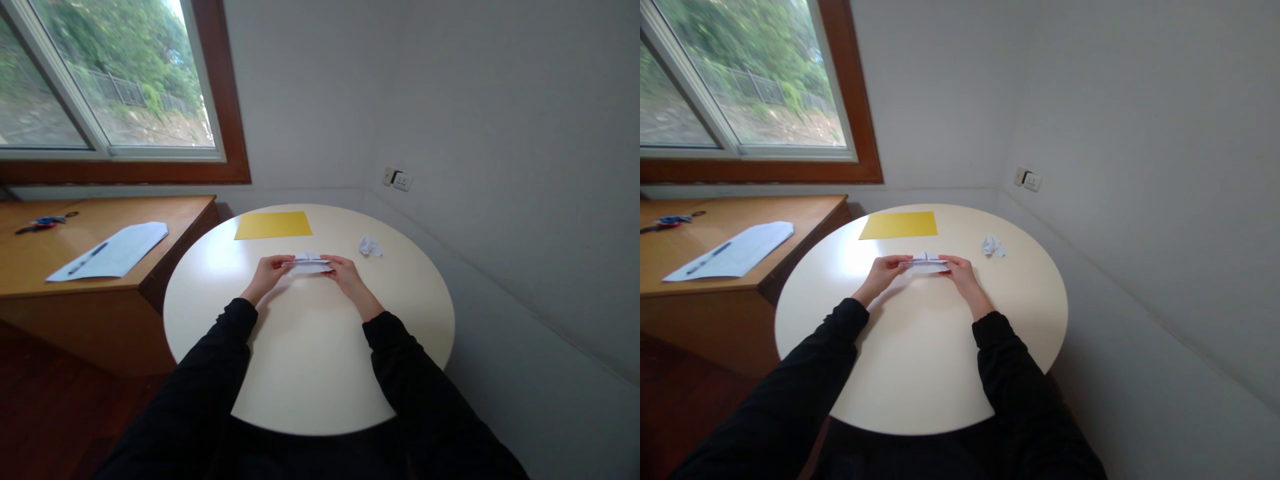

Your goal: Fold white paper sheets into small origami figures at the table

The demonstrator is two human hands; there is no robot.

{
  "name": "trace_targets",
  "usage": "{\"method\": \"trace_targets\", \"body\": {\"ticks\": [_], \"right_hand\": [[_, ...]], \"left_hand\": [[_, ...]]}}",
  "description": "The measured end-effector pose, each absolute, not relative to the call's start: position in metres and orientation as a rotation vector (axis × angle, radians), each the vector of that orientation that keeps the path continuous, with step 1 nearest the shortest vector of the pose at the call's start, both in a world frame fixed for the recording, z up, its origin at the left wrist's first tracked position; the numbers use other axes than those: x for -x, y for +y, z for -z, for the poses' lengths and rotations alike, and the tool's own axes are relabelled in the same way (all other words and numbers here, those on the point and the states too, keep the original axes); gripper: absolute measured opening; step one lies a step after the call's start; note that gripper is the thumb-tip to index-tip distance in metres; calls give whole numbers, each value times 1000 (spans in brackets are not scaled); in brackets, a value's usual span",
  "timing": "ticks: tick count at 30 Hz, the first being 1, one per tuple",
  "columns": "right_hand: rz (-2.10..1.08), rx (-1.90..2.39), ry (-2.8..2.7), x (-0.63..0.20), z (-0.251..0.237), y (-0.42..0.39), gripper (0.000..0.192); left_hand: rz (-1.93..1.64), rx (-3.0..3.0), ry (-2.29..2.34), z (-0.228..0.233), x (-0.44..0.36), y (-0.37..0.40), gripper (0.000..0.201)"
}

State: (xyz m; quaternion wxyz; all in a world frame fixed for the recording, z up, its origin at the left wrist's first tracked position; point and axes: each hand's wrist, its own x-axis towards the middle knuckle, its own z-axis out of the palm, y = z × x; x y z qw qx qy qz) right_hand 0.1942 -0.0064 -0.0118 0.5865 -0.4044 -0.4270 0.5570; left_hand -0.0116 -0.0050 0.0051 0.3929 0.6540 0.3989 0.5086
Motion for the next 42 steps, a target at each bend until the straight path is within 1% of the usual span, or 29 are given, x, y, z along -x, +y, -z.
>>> {"method": "trace_targets", "body": {"ticks": [7,14,24,31,36,42], "right_hand": [[-1314,912,-1030,-194,10,-9,15],[-1332,936,-1062,-193,9,-11,16],[-1289,962,-1010,-194,12,-6,13],[-1331,930,-1030,-192,10,-8,22],[-1266,986,-1059,-192,15,-4,31],[-1178,1044,-1048,-192,20,-1,32]], "left_hand": [[-1316,-1667,1073,-6,12,-5,36],[-1310,-1644,1100,-7,12,-6,32],[-1363,-1503,1008,-4,11,-3,27],[-1378,-1519,1039,-6,13,-4,26],[-1359,-1526,1085,-4,13,-2,28],[-1332,-1525,1076,-2,11,-1,28]]}}
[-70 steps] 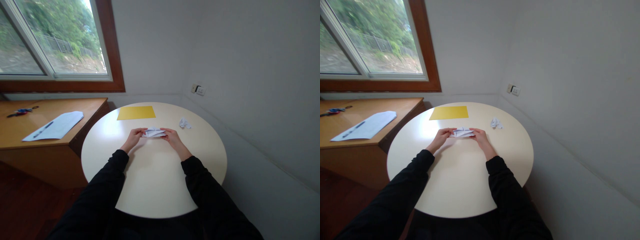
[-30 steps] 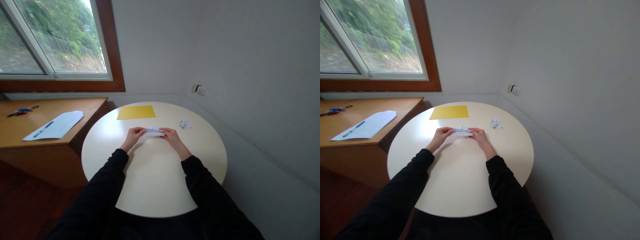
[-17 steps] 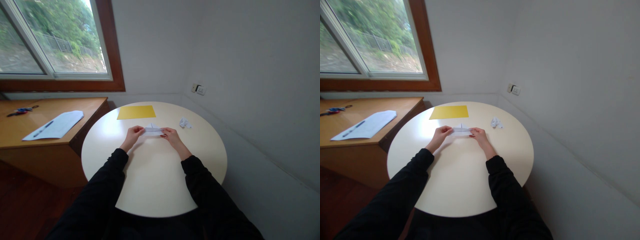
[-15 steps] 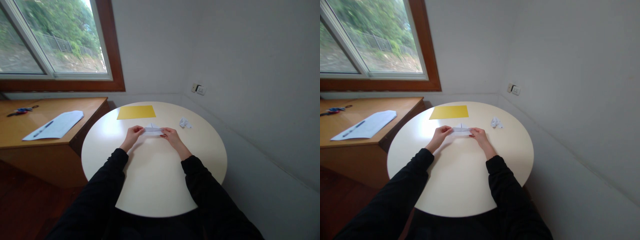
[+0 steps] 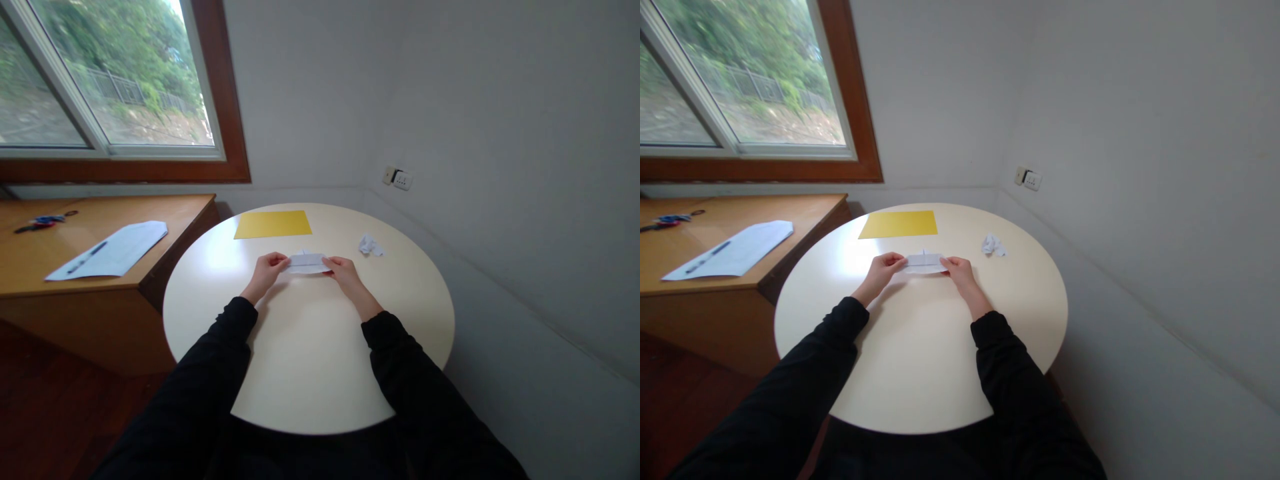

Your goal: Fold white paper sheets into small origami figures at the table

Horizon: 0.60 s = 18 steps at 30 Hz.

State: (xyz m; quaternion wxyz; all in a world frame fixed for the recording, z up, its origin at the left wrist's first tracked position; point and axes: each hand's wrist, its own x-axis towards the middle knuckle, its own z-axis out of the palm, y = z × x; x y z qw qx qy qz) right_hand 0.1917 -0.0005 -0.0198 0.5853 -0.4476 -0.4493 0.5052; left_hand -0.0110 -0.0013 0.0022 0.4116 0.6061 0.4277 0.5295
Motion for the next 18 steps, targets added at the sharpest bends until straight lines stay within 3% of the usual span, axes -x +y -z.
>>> {"method": "trace_targets", "body": {"ticks": [18], "right_hand": [[-1125,1069,-981,-189,17,-4,30]], "left_hand": [[-1327,-1482,1093,-1,12,-2,30]]}}
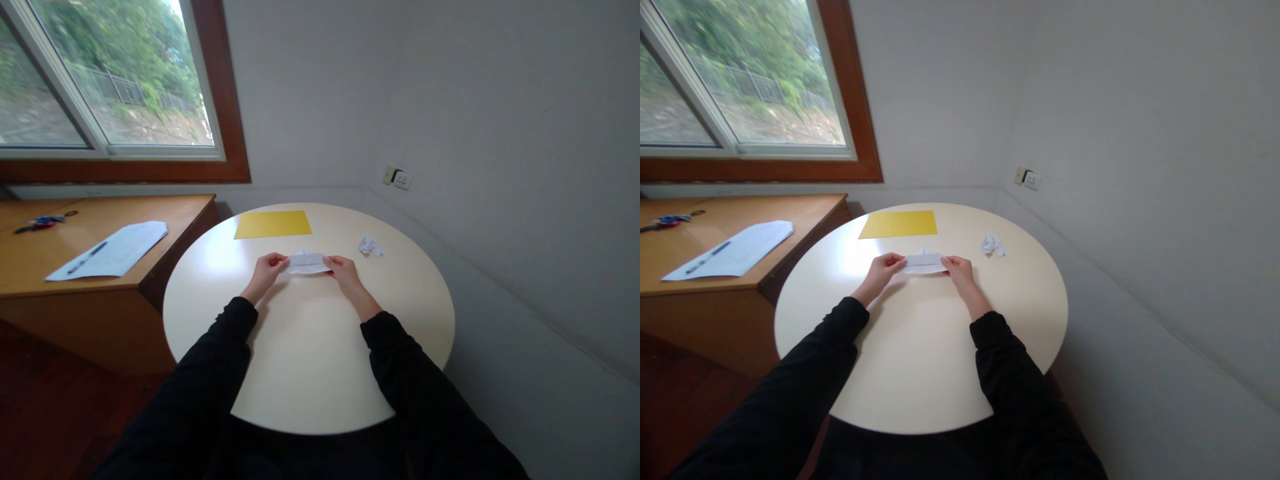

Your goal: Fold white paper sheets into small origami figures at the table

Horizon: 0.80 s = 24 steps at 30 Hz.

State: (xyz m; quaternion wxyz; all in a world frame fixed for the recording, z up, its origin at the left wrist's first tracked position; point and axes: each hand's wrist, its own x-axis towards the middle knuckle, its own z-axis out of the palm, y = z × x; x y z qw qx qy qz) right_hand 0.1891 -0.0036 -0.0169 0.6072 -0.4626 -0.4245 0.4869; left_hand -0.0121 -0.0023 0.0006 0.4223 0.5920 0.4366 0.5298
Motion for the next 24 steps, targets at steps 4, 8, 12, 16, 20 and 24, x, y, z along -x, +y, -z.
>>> {"method": "trace_targets", "body": {"ticks": [4,8,12,16,20,24], "right_hand": [[-1182,1039,-1024,-189,17,-5,31],[-1226,1009,-1097,-188,19,-4,31],[-1225,1023,-1151,-189,22,-2,31],[-1206,1042,-1190,-190,24,0,30],[-1197,1069,-1200,-190,25,1,31],[-1191,1072,-1171,-188,25,2,31]], "left_hand": [[-1258,-1504,1116,1,14,-2,35],[-1173,-1530,1061,2,14,-2,38],[-1145,-1489,1037,2,14,-3,37],[-1121,-1484,1075,2,14,-3,38],[-1148,-1434,1093,4,13,-1,38],[-1171,-1379,1075,6,13,1,36]]}}
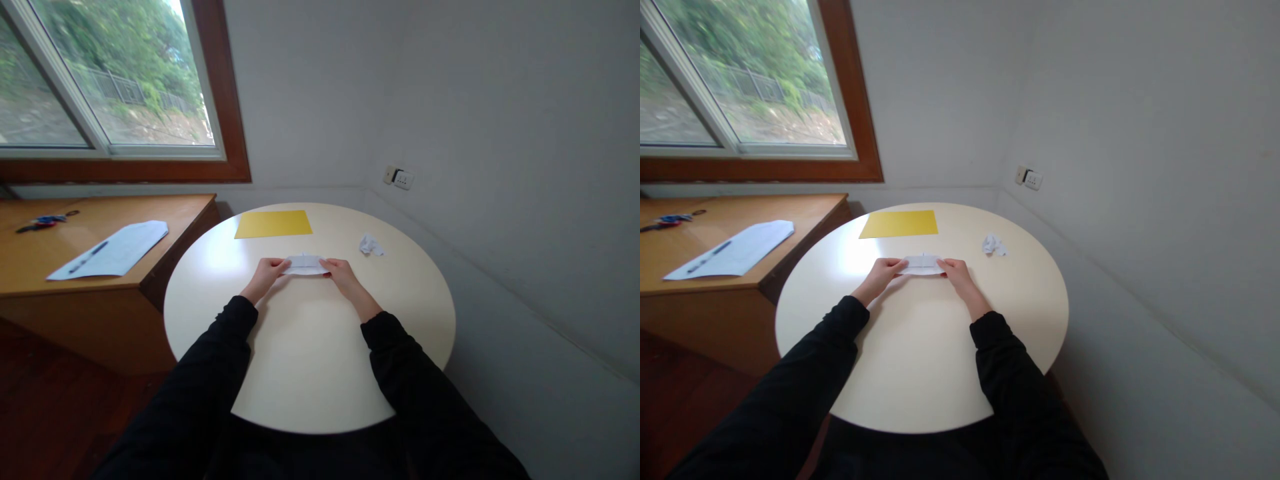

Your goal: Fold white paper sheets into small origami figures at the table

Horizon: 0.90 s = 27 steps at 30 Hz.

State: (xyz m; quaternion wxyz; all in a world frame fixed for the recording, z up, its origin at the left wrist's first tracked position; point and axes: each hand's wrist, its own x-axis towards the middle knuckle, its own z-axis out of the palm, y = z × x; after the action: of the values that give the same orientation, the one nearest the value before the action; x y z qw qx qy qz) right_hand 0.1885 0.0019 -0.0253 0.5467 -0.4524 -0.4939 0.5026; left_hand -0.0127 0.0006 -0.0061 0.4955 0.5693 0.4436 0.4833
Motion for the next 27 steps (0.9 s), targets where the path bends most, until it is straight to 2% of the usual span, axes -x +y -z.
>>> {"method": "trace_targets", "body": {"ticks": [19,27], "right_hand": [[-1164,1061,-968,-183,18,-5,27],[-1082,1080,-1048,-184,9,-14,36]], "left_hand": [[-1217,-1276,1039,10,10,3,32],[-1235,-1361,1092,3,10,-3,33]]}}
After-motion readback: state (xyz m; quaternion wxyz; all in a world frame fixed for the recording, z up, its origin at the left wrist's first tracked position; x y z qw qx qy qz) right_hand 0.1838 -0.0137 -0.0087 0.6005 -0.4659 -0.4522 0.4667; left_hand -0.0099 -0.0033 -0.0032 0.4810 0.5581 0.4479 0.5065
